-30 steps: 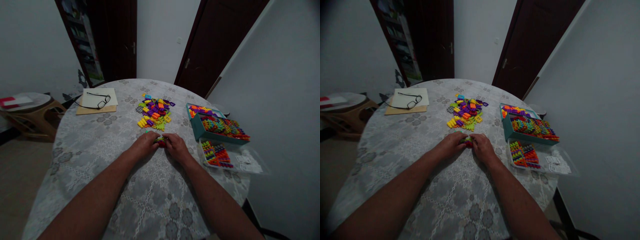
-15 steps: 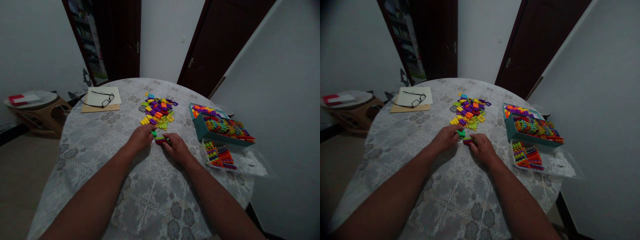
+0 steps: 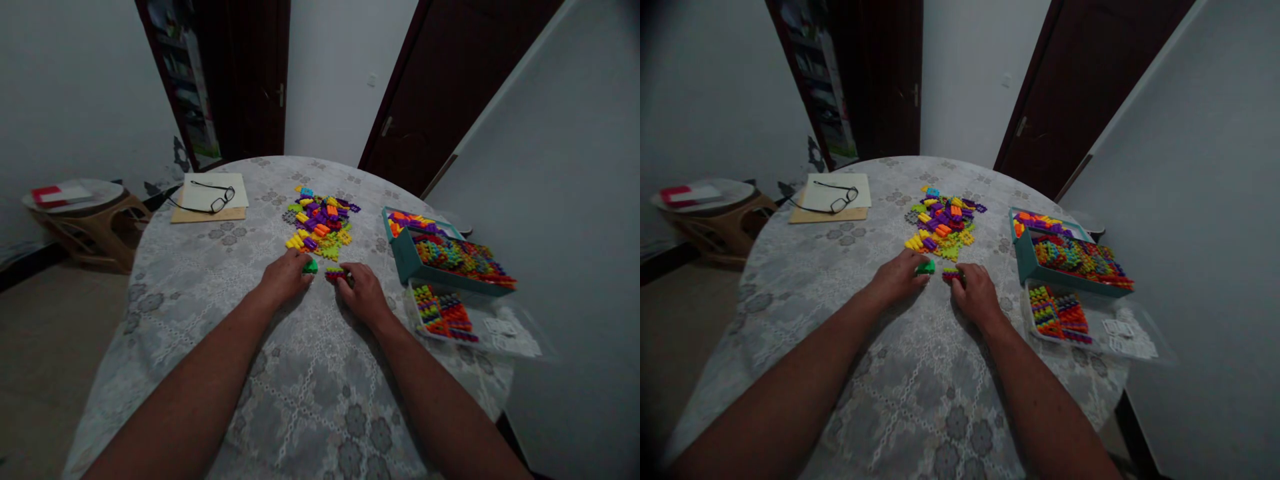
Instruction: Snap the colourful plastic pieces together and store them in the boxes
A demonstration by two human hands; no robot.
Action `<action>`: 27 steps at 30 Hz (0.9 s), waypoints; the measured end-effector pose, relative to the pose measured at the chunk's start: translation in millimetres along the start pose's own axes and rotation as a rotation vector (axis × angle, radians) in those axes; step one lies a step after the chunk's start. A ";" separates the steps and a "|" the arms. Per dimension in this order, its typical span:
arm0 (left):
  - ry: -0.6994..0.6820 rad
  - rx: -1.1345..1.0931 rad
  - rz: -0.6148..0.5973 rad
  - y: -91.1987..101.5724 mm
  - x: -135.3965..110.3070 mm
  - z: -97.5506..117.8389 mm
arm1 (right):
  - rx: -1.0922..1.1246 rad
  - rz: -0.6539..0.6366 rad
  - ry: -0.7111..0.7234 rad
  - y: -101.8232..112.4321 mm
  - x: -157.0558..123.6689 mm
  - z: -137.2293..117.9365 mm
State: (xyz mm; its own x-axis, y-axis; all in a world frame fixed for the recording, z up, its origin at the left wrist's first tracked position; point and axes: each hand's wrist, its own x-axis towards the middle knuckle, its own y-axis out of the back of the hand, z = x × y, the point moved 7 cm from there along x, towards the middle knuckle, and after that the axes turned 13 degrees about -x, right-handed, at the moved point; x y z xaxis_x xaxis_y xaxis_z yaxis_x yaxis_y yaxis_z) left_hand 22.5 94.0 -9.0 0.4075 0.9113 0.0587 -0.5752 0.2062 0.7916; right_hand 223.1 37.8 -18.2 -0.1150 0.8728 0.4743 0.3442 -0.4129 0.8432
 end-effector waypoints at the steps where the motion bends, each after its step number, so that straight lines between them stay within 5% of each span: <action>1: 0.009 0.006 0.003 -0.4 0.5 -1.0 | -0.006 -0.006 0.005 -1.0 0.0 -0.3; 10: -0.038 0.060 0.064 -0.1 10.0 -11.9 | -0.078 -0.086 -0.017 -1.8 4.0 -6.7; 14: -0.060 0.079 0.066 -1.1 13.4 -14.6 | -0.064 -0.054 -0.046 14.5 9.1 -10.8; 19: -0.057 0.099 0.073 -2.8 15.7 -21.0 | 0.029 0.087 -0.067 74.7 15.7 -2.6; 27: -0.060 0.136 0.073 -6.4 20.3 -29.3 | -0.017 0.162 -0.255 176.4 0.7 75.9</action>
State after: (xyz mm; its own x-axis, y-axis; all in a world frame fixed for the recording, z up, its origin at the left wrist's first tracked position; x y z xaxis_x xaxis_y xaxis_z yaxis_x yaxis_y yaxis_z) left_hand 13.7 121.7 -30.6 0.4123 0.8983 0.1519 -0.5051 0.0866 0.8587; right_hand 354.4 -14.7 111.7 0.1788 0.8314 0.5261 0.3227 -0.5547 0.7669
